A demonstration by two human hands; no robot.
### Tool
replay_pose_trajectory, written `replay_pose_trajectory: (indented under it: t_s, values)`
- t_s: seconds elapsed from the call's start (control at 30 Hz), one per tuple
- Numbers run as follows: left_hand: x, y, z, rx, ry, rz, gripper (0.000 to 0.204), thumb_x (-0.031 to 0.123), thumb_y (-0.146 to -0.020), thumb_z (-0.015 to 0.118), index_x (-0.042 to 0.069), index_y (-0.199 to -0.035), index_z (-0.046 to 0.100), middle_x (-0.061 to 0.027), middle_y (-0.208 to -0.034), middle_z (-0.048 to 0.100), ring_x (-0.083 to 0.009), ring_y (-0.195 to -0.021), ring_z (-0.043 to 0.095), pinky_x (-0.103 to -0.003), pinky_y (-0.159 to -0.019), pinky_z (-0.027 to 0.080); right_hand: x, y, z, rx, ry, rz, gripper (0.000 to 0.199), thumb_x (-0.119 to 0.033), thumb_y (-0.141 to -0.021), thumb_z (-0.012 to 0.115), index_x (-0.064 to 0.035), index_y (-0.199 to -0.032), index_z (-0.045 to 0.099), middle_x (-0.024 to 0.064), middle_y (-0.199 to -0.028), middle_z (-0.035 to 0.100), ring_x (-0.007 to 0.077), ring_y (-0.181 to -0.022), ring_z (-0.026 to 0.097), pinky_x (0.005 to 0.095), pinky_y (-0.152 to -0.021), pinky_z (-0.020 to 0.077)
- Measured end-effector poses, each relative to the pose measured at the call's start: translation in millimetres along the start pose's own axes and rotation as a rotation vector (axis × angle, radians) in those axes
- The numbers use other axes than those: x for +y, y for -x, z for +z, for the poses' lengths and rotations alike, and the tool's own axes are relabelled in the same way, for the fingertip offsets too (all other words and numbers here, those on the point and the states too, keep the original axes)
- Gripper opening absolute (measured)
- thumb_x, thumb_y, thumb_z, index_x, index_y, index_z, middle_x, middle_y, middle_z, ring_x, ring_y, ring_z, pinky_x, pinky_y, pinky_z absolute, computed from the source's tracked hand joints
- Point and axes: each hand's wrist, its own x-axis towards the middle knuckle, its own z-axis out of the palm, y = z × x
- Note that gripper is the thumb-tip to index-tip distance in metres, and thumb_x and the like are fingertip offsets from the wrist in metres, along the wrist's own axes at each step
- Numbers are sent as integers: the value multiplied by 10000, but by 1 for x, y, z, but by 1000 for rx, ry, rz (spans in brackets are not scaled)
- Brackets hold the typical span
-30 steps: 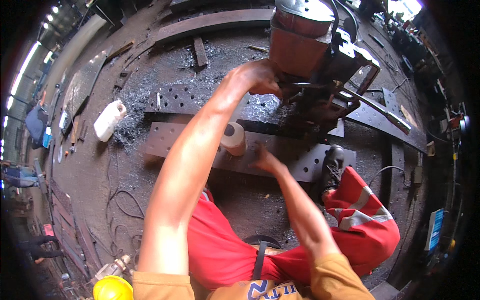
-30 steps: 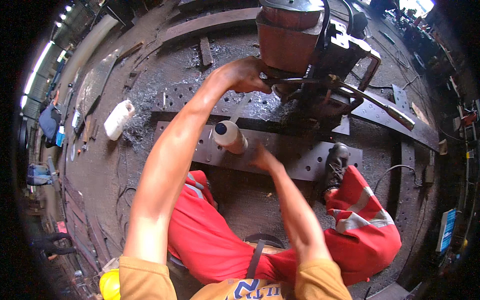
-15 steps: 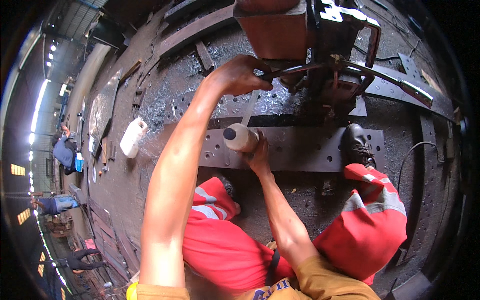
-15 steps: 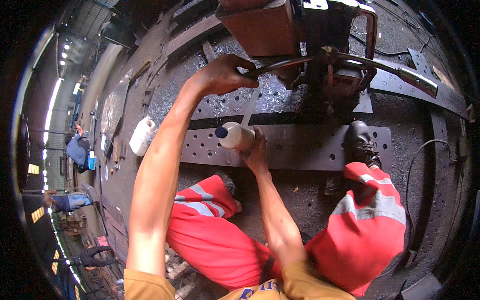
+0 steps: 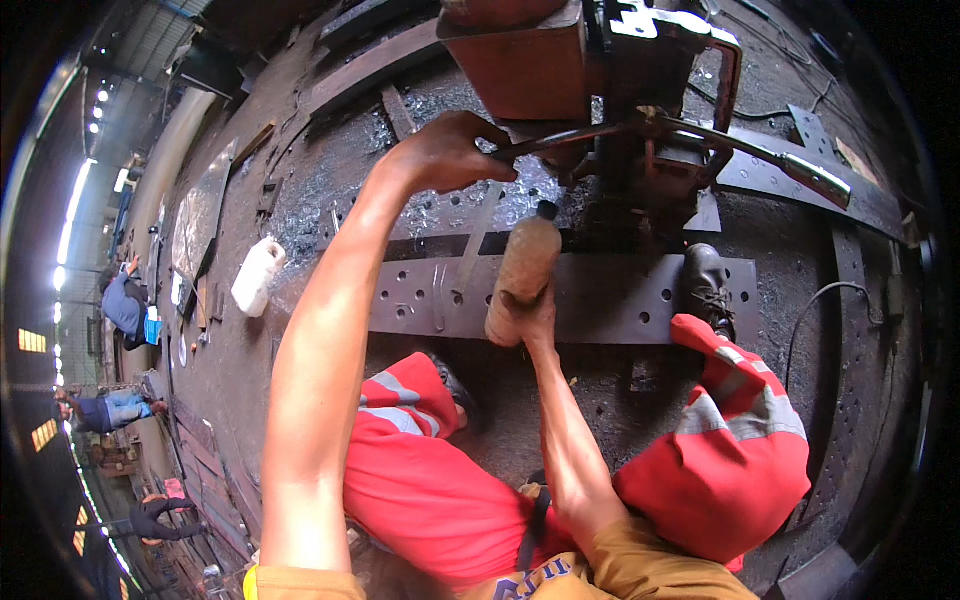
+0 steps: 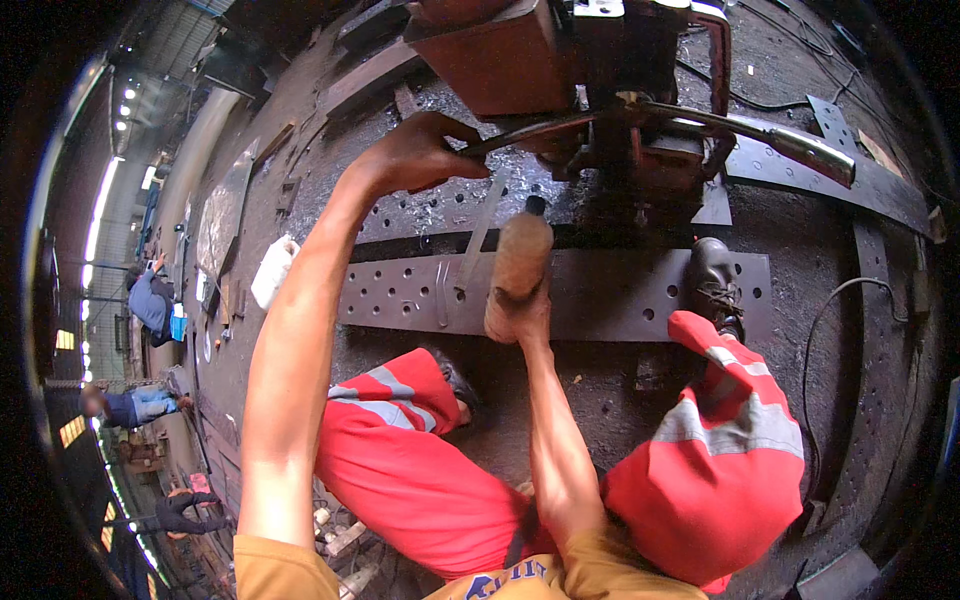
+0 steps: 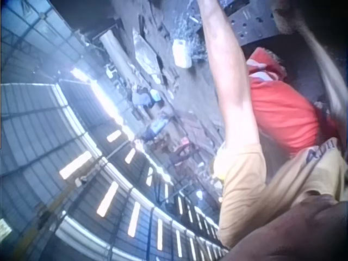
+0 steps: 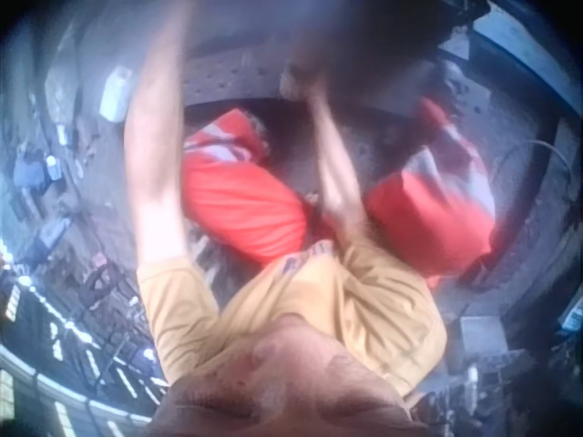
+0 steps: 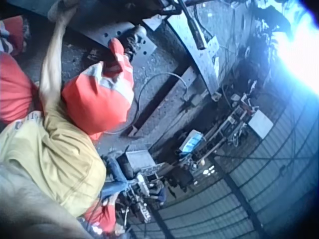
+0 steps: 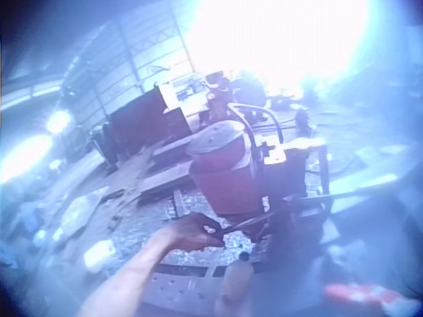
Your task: The person operates a drill press on a perforated metal plate, repeatedly positioning the workpiece and applying a liquid from a plastic bottle while the machine runs. The person adjusts the plate and the machine controls throughout the clip.
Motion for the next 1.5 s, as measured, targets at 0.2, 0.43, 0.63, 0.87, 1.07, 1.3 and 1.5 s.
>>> replay_pose_trajectory:
  t_s: [0.2, 0.43, 0.63, 0.87, 1.07, 1.3, 1.5]
  values:
    - [-8, -1, 5, 79, -22, 123, 538, 403, -736, 781, 48, -1139, 745, -155, -800, 711, -234, -670, 660, -358, -654, 533, 44, -7, -37, 51, -47, 119, 893, -361, -709, 845, 17, -1406, 433, 280, -1333, 580, 397, -1245, 571, 441, -1032, 453]
    - [-15, 0, 5, 100, -31, 172, 440, 388, -763, 792, 70, -1067, 771, -93, -735, 694, -169, -597, 596, -322, -596, 473, 28, -27, -52, -72, 223, 334, 844, -450, -718, 796, 19, -1347, 487, 301, -1263, 616, 438, -1193, 597, 461, -994, 469]
    - [-9, -4, 7, 103, -6, 171, 453, 397, -765, 789, 75, -1083, 766, -115, -793, 714, -178, -643, 620, -323, -627, 494, 33, -37, -53, -50, 280, 341, 796, -425, -729, 780, 31, -1325, 514, 290, -1248, 631, 415, -1180, 614, 442, -998, 475]
    - [-16, -2, 5, 102, -5, 193, 455, 384, -769, 786, 75, -1102, 758, -80, -709, 675, -154, -582, 591, -316, -559, 465, 4, -35, -48, -84, 346, 382, 804, -438, -728, 767, 44, -1321, 517, 290, -1248, 632, 410, -1179, 617, 435, -997, 477]
    - [-12, 1, 9, 105, 53, 171, 424, 349, -771, 794, 67, -1086, 760, -41, -632, 619, -121, -519, 539, -299, -499, 419, 4, -37, -51, -93, 432, 391, 817, -447, -728, 764, 52, -1322, 509, 295, -1247, 632, 410, -1183, 617, 435, -998, 476]
    - [-13, -1, 8, 99, 73, 184, 423, 333, -778, 787, 60, -1100, 752, -29, -614, 607, -111, -507, 526, -288, -471, 394, 6, -35, -51, -93, 357, 387, 820, -448, -721, 767, 67, -1305, 510, 311, -1234, 631, 421, -1174, 620, 437, -991, 486]
    - [-15, -1, 8, 97, 73, 200, 418, 331, -780, 785, 46, -1084, 754, -30, -585, 587, -110, -490, 512, -295, -463, 387, 4, -33, -50, -101, 399, 397, 818, -435, -717, 770, 86, -1290, 505, 327, -1228, 624, 433, -1162, 622, 444, -984, 491]
